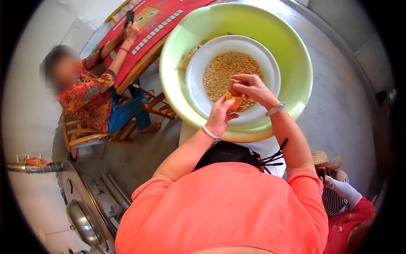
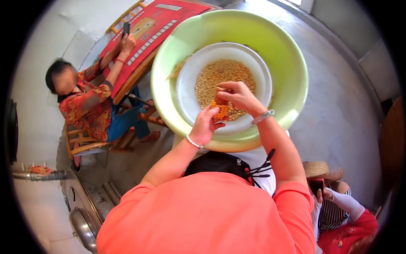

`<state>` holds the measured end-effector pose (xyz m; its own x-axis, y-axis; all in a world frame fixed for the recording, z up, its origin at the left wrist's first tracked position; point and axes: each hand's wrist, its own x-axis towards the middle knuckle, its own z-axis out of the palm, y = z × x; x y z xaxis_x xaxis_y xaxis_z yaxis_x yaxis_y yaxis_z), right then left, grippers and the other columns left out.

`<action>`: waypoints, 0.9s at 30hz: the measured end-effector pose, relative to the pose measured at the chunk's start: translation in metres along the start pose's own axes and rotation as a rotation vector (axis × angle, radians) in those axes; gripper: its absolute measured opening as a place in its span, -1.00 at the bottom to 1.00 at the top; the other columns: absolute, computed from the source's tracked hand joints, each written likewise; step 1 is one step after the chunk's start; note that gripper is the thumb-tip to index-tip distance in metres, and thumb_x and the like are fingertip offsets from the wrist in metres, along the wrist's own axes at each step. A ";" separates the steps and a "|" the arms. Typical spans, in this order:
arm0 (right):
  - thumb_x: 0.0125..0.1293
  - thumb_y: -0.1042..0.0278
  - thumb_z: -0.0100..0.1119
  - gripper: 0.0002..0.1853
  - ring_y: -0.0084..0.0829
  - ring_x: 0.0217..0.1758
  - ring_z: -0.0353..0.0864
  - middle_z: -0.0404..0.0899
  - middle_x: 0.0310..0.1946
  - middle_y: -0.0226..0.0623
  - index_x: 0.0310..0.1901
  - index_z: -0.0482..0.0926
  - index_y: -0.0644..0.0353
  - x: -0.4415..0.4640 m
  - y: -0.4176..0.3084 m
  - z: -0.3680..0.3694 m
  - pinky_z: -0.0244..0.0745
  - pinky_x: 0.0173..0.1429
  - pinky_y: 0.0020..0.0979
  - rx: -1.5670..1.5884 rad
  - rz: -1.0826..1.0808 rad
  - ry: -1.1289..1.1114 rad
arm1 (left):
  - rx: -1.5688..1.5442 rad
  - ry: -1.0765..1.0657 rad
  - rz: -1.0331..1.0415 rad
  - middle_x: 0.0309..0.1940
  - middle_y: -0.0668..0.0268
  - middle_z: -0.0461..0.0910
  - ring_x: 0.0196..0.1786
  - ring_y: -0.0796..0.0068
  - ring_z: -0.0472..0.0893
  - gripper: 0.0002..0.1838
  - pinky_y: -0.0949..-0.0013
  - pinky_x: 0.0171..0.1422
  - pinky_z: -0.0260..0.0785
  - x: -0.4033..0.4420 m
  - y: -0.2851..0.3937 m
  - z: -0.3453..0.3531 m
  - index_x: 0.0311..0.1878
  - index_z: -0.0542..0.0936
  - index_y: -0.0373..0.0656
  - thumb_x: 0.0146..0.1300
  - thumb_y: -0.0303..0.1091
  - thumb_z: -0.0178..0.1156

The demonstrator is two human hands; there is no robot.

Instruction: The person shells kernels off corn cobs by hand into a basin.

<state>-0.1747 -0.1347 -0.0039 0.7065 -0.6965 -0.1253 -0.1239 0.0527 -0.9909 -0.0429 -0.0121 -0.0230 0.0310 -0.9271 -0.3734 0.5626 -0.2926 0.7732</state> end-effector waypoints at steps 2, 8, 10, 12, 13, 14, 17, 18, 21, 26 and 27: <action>0.29 0.23 0.16 -0.58 -0.70 -0.34 0.50 0.60 -0.32 -0.44 0.11 0.49 0.28 0.000 0.000 -0.002 0.31 -0.44 -0.63 -0.003 -0.003 -0.017 | -0.079 -0.041 0.001 -0.11 0.36 0.57 -0.14 0.39 0.60 -0.62 0.36 -0.17 0.46 -0.001 0.001 -0.001 0.11 0.42 -0.03 0.36 -0.04 -0.02; 0.25 0.24 0.19 -0.56 -0.63 -0.26 0.53 0.61 -0.24 -0.36 0.11 0.48 0.28 -0.002 -0.005 0.001 0.40 -0.35 -0.56 0.023 -0.038 -0.044 | -0.068 -0.035 -0.001 -0.11 0.35 0.57 -0.17 0.40 0.61 -0.62 0.36 -0.15 0.47 0.001 -0.001 -0.003 0.11 0.42 -0.04 0.38 -0.02 -0.05; 0.22 0.24 0.23 -0.52 -0.58 -0.22 0.55 0.62 -0.21 -0.30 0.12 0.47 0.31 -0.004 -0.007 0.001 0.46 -0.27 -0.52 0.018 -0.027 -0.064 | -0.068 -0.017 0.022 -0.12 0.35 0.57 -0.17 0.41 0.61 -0.63 0.36 -0.15 0.47 0.002 -0.001 -0.003 0.09 0.43 -0.04 0.39 -0.02 -0.06; 0.19 0.24 0.26 -0.47 -0.56 -0.20 0.56 0.62 -0.20 -0.28 0.15 0.44 0.31 -0.003 -0.008 -0.002 0.48 -0.20 -0.51 -0.026 -0.014 -0.100 | -0.089 0.026 0.032 -0.15 0.36 0.58 -0.19 0.44 0.61 -0.65 0.39 -0.16 0.46 0.001 -0.001 -0.001 0.06 0.45 -0.04 0.39 -0.03 -0.05; 0.14 0.33 0.32 -0.42 -0.61 -0.17 0.52 0.59 -0.18 -0.33 0.20 0.40 0.30 0.002 0.001 -0.003 0.47 -0.15 -0.51 -0.017 -0.050 -0.134 | -0.081 0.032 0.037 -0.16 0.37 0.58 -0.19 0.44 0.61 -0.65 0.40 -0.17 0.45 0.001 -0.001 -0.002 0.05 0.45 -0.04 0.39 -0.04 -0.05; 0.09 0.39 0.36 -0.38 -0.56 -0.15 0.53 0.59 -0.18 -0.28 0.20 0.38 0.33 0.003 0.004 -0.002 0.46 -0.03 -0.47 -0.028 -0.126 -0.131 | -0.073 0.037 0.041 -0.16 0.37 0.58 -0.19 0.45 0.61 -0.66 0.41 -0.18 0.45 0.001 -0.001 -0.003 0.05 0.45 -0.04 0.39 -0.04 -0.04; 0.06 0.43 0.38 -0.35 -0.54 -0.10 0.53 0.58 -0.16 -0.27 0.22 0.36 0.33 -0.001 -0.001 -0.001 0.46 0.01 -0.45 -0.104 -0.122 -0.151 | -0.032 0.025 0.056 -0.19 0.39 0.58 -0.21 0.47 0.61 -0.69 0.49 -0.29 0.41 0.002 -0.003 -0.008 0.02 0.46 -0.04 0.39 -0.07 -0.04; 0.05 0.43 0.38 -0.34 -0.53 -0.09 0.53 0.58 -0.15 -0.26 0.22 0.36 0.33 0.000 -0.001 -0.001 0.46 0.02 -0.45 -0.100 -0.123 -0.164 | -0.020 0.024 0.063 -0.19 0.39 0.58 -0.21 0.47 0.61 -0.70 0.50 -0.31 0.40 0.003 -0.003 -0.009 0.02 0.46 -0.04 0.39 -0.08 -0.04; 0.03 0.46 0.39 -0.32 -0.52 -0.05 0.52 0.57 -0.11 -0.26 0.23 0.35 0.33 0.001 0.004 -0.001 0.45 0.05 -0.43 -0.088 -0.110 -0.200 | -0.031 0.045 0.072 -0.19 0.39 0.58 -0.20 0.46 0.62 -0.70 0.52 -0.35 0.39 -0.001 -0.002 -0.004 0.03 0.44 -0.05 0.40 -0.10 -0.05; 0.08 0.42 0.35 -0.35 -0.52 -0.05 0.51 0.56 -0.12 -0.29 0.23 0.34 0.33 0.004 0.007 -0.002 0.46 0.03 -0.44 -0.164 -0.173 -0.189 | -0.053 0.052 0.097 -0.17 0.34 0.57 -0.19 0.45 0.63 -0.67 0.48 -0.35 0.45 -0.003 0.002 0.004 0.08 0.38 -0.09 0.41 -0.10 -0.05; 0.12 0.38 0.32 -0.38 -0.56 -0.11 0.51 0.56 -0.14 -0.31 0.23 0.35 0.32 0.000 0.000 -0.002 0.48 -0.04 -0.48 -0.156 -0.121 -0.190 | -0.052 0.042 0.100 -0.17 0.34 0.57 -0.19 0.45 0.63 -0.67 0.49 -0.34 0.45 -0.004 0.002 0.004 0.08 0.38 -0.09 0.41 -0.10 -0.05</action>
<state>-0.1764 -0.1358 -0.0036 0.8387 -0.5439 -0.0284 -0.1265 -0.1438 -0.9815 -0.0452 -0.0100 -0.0179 0.1235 -0.9401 -0.3178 0.5968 -0.1855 0.7806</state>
